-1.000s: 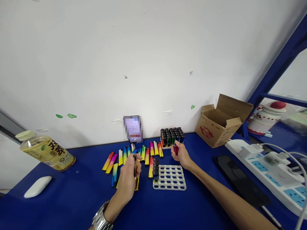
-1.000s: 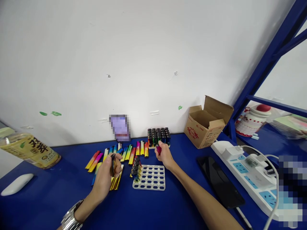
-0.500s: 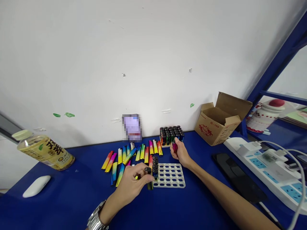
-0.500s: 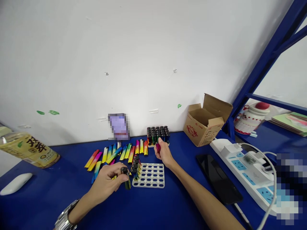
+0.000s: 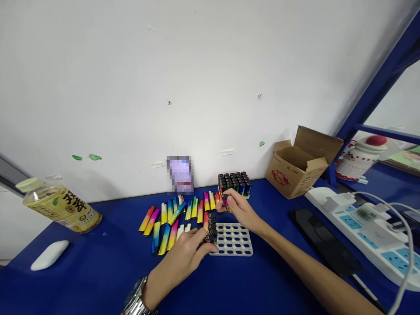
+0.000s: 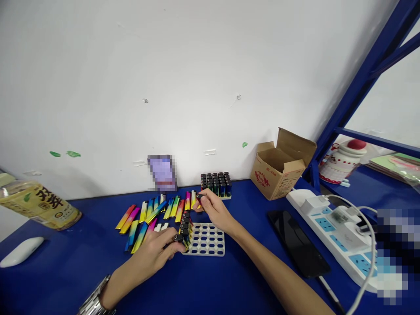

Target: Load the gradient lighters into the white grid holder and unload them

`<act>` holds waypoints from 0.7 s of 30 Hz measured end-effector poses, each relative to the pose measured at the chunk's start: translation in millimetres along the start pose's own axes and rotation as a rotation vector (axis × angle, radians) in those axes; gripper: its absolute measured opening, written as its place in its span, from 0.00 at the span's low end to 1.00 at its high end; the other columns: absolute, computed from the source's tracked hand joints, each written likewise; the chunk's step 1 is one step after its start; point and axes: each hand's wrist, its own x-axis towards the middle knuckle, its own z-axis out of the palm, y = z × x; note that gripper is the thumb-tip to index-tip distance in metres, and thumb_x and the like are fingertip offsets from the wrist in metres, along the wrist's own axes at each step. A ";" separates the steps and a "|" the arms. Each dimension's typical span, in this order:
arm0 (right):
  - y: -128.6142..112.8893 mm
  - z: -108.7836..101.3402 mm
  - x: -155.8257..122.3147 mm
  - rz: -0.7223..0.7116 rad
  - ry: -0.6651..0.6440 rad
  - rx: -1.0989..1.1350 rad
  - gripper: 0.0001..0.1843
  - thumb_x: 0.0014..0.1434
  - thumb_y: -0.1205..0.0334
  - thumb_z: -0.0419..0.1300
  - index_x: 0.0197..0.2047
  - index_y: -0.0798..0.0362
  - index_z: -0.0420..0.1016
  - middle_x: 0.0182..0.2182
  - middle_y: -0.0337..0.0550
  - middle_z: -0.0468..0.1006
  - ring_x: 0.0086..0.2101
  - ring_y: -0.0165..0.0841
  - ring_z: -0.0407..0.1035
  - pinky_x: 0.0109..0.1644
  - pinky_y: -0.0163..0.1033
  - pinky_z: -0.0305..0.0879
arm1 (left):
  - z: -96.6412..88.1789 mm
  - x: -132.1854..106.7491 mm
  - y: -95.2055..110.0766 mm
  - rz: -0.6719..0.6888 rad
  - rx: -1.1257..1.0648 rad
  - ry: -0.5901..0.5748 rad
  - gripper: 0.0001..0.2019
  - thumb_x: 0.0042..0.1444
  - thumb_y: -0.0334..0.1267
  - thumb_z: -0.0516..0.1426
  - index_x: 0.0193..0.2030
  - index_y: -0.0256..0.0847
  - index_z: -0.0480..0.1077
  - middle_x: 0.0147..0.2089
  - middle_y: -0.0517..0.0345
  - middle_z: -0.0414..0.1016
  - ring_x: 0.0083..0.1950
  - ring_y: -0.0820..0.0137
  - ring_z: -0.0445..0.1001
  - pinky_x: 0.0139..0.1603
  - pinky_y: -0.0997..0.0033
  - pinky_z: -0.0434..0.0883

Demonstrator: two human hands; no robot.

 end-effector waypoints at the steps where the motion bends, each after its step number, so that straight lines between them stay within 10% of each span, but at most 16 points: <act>1: -1.1 1.3 -0.5 -0.043 0.012 -0.103 0.24 0.62 0.38 0.47 0.41 0.51 0.66 0.31 0.42 0.71 0.33 0.33 0.66 0.40 0.41 0.64 | 0.6 0.1 0.9 0.025 0.020 0.011 0.15 0.64 0.41 0.49 0.27 0.42 0.67 0.19 0.64 0.63 0.21 0.75 0.62 0.23 0.77 0.59; 11: -2.4 -0.6 -4.9 -0.114 -0.041 -0.490 0.25 0.65 0.52 0.49 0.20 0.53 0.65 0.18 0.39 0.66 0.23 0.30 0.59 0.28 0.35 0.53 | 4.6 2.3 -2.0 0.215 0.196 0.141 0.17 0.65 0.43 0.46 0.27 0.42 0.64 0.19 0.65 0.62 0.19 0.75 0.60 0.28 0.73 0.64; 21: -19.8 -5.8 -9.2 -0.257 -0.220 -0.633 0.22 0.66 0.55 0.49 0.22 0.54 0.69 0.19 0.39 0.64 0.22 0.29 0.56 0.27 0.35 0.50 | 16.9 -6.0 1.1 0.163 0.149 0.150 0.16 0.67 0.42 0.41 0.31 0.42 0.61 0.21 0.63 0.65 0.21 0.74 0.65 0.25 0.75 0.64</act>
